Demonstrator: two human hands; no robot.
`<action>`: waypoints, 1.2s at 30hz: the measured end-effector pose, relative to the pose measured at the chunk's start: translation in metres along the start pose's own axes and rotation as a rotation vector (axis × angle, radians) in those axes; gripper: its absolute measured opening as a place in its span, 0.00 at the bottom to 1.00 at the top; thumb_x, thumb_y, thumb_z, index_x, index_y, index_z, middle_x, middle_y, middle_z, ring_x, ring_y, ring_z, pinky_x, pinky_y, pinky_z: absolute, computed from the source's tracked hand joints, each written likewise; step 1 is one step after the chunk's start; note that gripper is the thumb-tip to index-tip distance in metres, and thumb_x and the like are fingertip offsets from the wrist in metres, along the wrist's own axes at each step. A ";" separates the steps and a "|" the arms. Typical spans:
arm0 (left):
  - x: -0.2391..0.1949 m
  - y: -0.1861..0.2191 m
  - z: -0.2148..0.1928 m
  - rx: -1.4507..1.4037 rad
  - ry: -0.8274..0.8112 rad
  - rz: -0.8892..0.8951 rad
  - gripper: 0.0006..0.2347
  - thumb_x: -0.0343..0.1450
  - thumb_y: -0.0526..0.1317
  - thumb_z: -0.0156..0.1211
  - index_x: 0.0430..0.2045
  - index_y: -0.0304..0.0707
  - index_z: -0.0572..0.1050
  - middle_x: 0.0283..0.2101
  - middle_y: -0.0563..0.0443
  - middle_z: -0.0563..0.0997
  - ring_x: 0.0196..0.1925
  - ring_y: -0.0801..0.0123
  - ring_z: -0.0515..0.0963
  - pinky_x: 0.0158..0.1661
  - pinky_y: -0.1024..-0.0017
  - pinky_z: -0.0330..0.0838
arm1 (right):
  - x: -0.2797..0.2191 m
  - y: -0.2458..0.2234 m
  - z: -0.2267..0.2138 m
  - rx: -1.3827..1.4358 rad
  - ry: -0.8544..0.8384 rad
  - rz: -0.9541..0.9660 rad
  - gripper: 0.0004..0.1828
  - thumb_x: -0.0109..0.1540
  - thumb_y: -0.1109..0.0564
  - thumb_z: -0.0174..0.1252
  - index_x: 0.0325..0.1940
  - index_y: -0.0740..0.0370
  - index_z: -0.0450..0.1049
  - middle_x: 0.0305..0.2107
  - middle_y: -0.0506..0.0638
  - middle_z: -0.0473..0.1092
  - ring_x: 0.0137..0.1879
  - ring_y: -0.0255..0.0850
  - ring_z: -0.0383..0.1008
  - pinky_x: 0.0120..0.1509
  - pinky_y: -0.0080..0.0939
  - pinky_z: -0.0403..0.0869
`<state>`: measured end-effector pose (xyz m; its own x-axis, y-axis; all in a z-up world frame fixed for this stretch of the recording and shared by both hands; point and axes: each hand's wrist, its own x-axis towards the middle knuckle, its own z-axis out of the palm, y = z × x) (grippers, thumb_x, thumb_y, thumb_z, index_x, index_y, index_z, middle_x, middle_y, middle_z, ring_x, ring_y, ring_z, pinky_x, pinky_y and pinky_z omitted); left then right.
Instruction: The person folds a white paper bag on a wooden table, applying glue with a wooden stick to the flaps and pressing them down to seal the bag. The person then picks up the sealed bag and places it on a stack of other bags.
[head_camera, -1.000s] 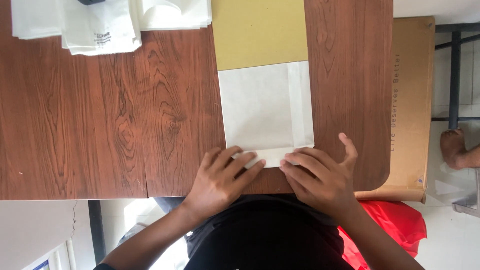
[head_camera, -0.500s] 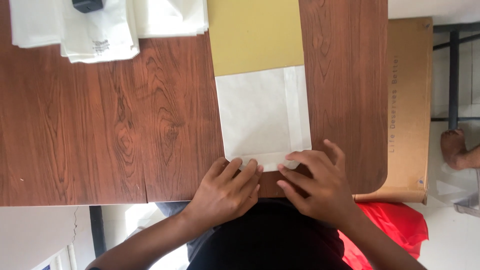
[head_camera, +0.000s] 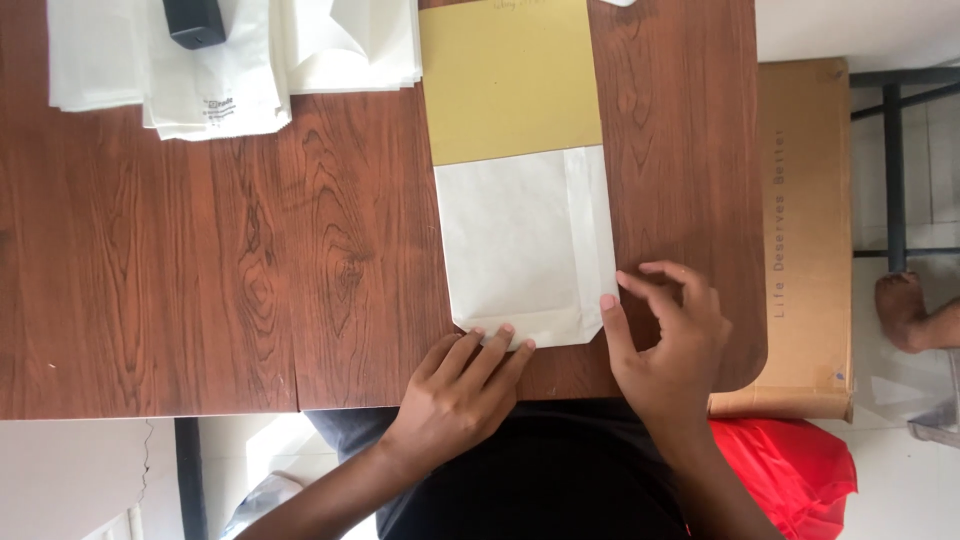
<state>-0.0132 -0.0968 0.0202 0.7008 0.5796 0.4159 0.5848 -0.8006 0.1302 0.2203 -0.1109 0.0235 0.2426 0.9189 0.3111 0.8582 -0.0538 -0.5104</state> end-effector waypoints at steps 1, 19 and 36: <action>-0.003 0.002 0.002 -0.001 0.006 -0.019 0.13 0.71 0.37 0.62 0.49 0.44 0.80 0.52 0.48 0.80 0.46 0.60 0.81 0.44 0.65 0.79 | 0.001 -0.001 -0.001 0.045 -0.039 0.084 0.10 0.63 0.51 0.65 0.46 0.56 0.82 0.48 0.46 0.71 0.51 0.43 0.72 0.52 0.48 0.71; -0.015 0.005 0.007 -0.237 0.077 -0.167 0.14 0.73 0.45 0.63 0.53 0.48 0.78 0.58 0.50 0.77 0.54 0.58 0.77 0.49 0.61 0.74 | -0.008 0.008 -0.003 0.926 -0.326 0.801 0.25 0.60 0.63 0.62 0.60 0.61 0.64 0.38 0.54 0.75 0.38 0.41 0.77 0.39 0.39 0.78; 0.027 0.007 0.003 -1.817 0.346 -0.975 0.28 0.73 0.49 0.55 0.64 0.28 0.65 0.65 0.41 0.73 0.68 0.56 0.72 0.65 0.59 0.67 | -0.045 0.057 -0.049 1.100 -0.183 0.840 0.28 0.57 0.61 0.59 0.62 0.65 0.71 0.45 0.55 0.72 0.37 0.41 0.70 0.31 0.34 0.66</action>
<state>0.0109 -0.0866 0.0299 0.2705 0.9338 -0.2342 -0.4892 0.3429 0.8020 0.2804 -0.1746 0.0195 0.3660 0.8075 -0.4626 -0.3243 -0.3553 -0.8767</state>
